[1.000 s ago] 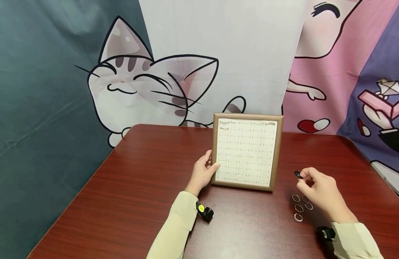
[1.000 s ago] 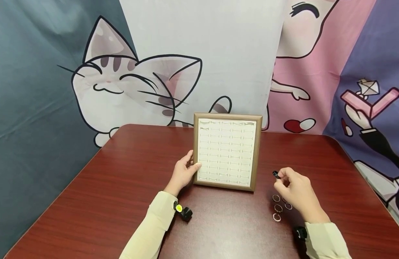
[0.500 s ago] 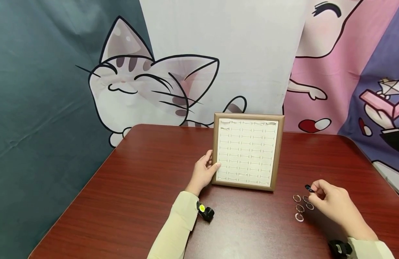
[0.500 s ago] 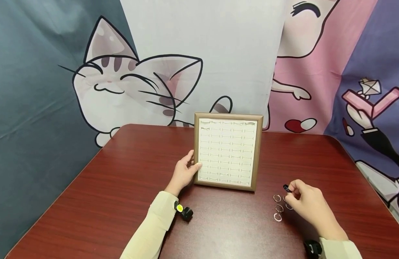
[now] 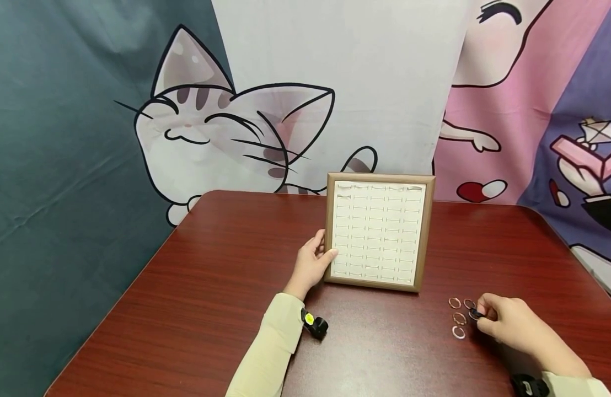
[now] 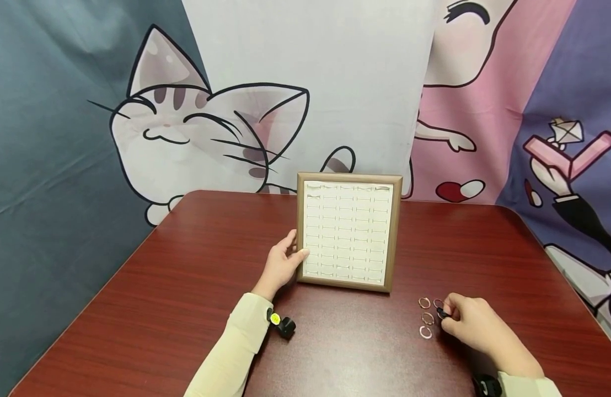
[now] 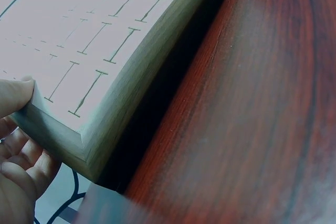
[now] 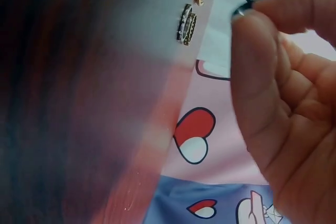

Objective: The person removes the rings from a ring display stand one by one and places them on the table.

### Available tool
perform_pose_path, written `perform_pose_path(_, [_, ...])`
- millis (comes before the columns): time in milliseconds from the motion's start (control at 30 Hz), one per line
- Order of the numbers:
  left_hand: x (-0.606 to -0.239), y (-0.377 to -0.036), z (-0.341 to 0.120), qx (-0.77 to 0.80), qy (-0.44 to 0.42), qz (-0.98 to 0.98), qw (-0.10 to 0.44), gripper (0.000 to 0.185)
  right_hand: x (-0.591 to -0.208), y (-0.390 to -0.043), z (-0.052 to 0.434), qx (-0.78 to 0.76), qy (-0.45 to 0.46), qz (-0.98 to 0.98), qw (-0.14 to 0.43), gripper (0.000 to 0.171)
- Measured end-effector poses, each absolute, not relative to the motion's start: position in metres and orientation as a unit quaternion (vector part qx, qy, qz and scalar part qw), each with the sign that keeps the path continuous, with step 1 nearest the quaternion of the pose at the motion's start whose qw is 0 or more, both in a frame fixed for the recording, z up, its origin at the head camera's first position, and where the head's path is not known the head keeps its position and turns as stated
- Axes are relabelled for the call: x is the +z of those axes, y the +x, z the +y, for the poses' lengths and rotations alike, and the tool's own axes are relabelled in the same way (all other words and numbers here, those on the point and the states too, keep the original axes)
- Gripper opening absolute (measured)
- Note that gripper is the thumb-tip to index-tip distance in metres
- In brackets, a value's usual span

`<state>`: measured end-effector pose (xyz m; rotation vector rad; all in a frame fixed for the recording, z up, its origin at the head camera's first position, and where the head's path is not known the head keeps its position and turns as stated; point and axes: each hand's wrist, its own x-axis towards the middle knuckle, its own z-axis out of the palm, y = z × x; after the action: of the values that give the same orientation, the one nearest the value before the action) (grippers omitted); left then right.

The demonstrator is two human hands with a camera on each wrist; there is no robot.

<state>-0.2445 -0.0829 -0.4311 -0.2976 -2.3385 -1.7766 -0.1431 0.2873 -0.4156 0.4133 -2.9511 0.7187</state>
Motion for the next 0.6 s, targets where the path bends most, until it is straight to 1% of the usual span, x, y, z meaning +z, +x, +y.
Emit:
perform_pose_path(100, [-0.4307,-0.2449,-0.0827,-0.603,-0.101,-0.786,0.093,0.056,-0.4158,-0.1425,0.2900,0.245,0.141,-0.959,-0.013,0.019])
perform_pose_path(333, [-0.4314,-0.2449,-0.0829,-0.609,-0.092,-0.783,0.085,0.058,-0.4170,-0.1425,0.2953,0.264,0.145,-0.949,-0.093,0.016])
perform_pose_path(433, [-0.4320,-0.2446,-0.0829,-0.614,-0.093,-0.779,0.085,0.058,-0.4173,-0.1426,0.2965,0.271,0.139,-0.946,-0.116,0.014])
perform_pose_path(600, [-0.4329,-0.2454,-0.0827,-0.616,-0.095,-0.777,0.087,0.057,-0.4174,-0.1422,0.2971,0.280,0.135,-0.941,-0.134,0.015])
